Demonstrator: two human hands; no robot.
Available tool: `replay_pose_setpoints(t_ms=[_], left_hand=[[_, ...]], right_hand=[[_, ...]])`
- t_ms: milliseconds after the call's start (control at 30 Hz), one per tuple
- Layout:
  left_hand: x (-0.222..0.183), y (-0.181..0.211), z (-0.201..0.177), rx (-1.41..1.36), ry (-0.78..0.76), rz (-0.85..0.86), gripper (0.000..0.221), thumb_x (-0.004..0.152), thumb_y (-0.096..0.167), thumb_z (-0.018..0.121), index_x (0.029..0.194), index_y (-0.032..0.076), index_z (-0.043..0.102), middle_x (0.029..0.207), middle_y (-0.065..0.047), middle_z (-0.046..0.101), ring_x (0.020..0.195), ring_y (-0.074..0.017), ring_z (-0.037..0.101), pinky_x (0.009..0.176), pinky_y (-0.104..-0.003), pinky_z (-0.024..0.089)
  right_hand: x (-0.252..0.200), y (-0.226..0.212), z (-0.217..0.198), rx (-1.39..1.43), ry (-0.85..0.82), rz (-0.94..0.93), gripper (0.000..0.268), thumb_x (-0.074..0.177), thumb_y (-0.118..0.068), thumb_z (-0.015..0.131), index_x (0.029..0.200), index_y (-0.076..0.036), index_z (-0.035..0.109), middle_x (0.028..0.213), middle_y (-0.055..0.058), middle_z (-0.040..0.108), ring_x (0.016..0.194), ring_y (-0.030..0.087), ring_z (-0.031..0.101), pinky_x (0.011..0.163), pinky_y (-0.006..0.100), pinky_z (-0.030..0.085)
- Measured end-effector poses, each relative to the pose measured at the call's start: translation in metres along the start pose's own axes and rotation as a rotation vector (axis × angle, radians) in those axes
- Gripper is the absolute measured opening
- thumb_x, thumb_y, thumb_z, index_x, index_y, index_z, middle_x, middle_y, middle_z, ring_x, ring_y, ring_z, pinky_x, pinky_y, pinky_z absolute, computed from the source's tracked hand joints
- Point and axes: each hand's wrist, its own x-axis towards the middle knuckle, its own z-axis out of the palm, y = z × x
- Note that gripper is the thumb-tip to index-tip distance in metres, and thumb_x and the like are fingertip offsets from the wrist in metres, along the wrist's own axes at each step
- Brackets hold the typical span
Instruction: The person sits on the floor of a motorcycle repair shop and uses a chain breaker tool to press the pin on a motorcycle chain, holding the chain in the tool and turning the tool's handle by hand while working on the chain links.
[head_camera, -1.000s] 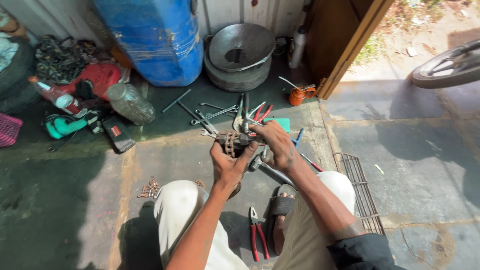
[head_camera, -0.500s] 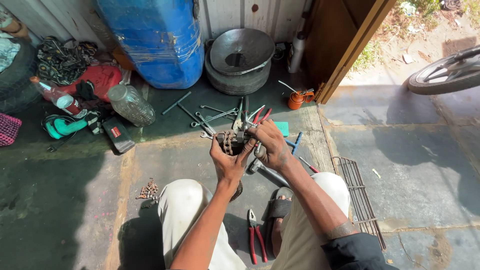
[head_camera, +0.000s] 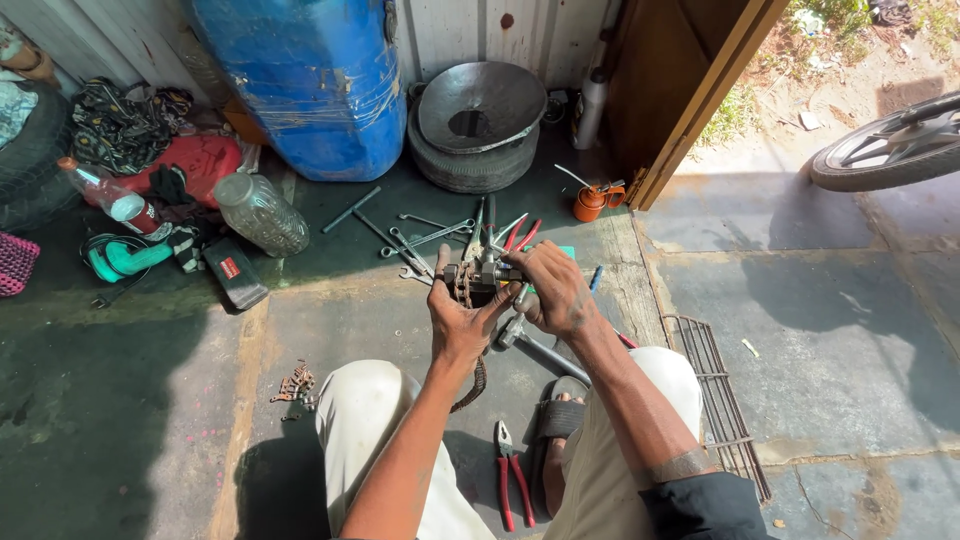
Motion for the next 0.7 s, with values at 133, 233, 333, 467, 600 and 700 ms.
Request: replay_pose_setpoints(t_ms=[133,233,333,467,600,700], left_hand=[[-0.003,0.020,-0.001,-0.066,-0.041,-0.052,0.104,0.070,0.033,0.092,0.146,-0.010,0.035,0.103,-0.011,0.076,0.089,-0.0154,0.076,0.079,-0.024,0.064],[-0.006,0.023,-0.005,-0.083,-0.047,0.065,0.091,0.072,0.035,0.091,0.140,-0.004,0.044,0.106,-0.007,0.073,0.092,-0.0129,0.075,0.080,-0.024,0.065],[-0.009,0.018,-0.009,0.030,-0.037,-0.031,0.061,0.073,0.031,0.093,0.112,-0.004,0.061,0.095,-0.008,0.074,0.081,-0.0136,0.074,0.072,-0.026,0.064],[-0.008,0.011,-0.007,-0.010,0.016,0.051,0.054,0.072,0.032,0.093,0.100,0.002,0.058,0.089,-0.006,0.072,0.077,-0.0108,0.072,0.069,-0.024,0.062],[-0.009,0.009,-0.006,0.085,0.071,0.101,0.058,0.067,0.035,0.095,0.096,0.001,0.058,0.084,-0.005,0.070,0.072,-0.0109,0.070,0.061,-0.025,0.060],[-0.009,0.015,-0.004,0.188,0.084,0.182,0.058,0.068,0.033,0.093,0.098,0.001,0.054,0.085,-0.004,0.067,0.072,-0.0101,0.068,0.061,-0.025,0.059]], right_hand=[[-0.005,0.007,0.006,-0.073,-0.015,-0.045,0.068,0.104,-0.060,0.036,0.111,0.002,0.062,0.076,0.010,0.050,0.069,0.025,0.049,0.068,0.042,0.041],[-0.001,0.005,0.007,-0.021,0.019,-0.095,0.061,0.112,-0.051,0.035,0.115,0.003,0.062,0.079,0.010,0.052,0.070,0.024,0.050,0.068,0.042,0.041],[-0.001,0.003,0.010,-0.001,0.041,-0.113,0.062,0.112,-0.049,0.032,0.117,0.004,0.062,0.077,0.010,0.049,0.068,0.023,0.048,0.066,0.041,0.039],[0.003,-0.005,0.011,-0.012,0.045,-0.089,0.043,0.104,-0.036,0.051,0.117,0.004,0.062,0.077,0.009,0.048,0.070,0.023,0.046,0.068,0.040,0.039],[-0.001,-0.004,0.018,-0.029,0.033,-0.013,0.035,0.077,-0.019,0.063,0.107,-0.001,0.063,0.076,0.007,0.049,0.071,0.023,0.044,0.069,0.040,0.037],[-0.002,-0.003,0.019,-0.025,0.054,-0.021,0.025,0.083,-0.012,0.058,0.105,-0.002,0.062,0.076,0.007,0.047,0.072,0.023,0.041,0.071,0.040,0.037]])
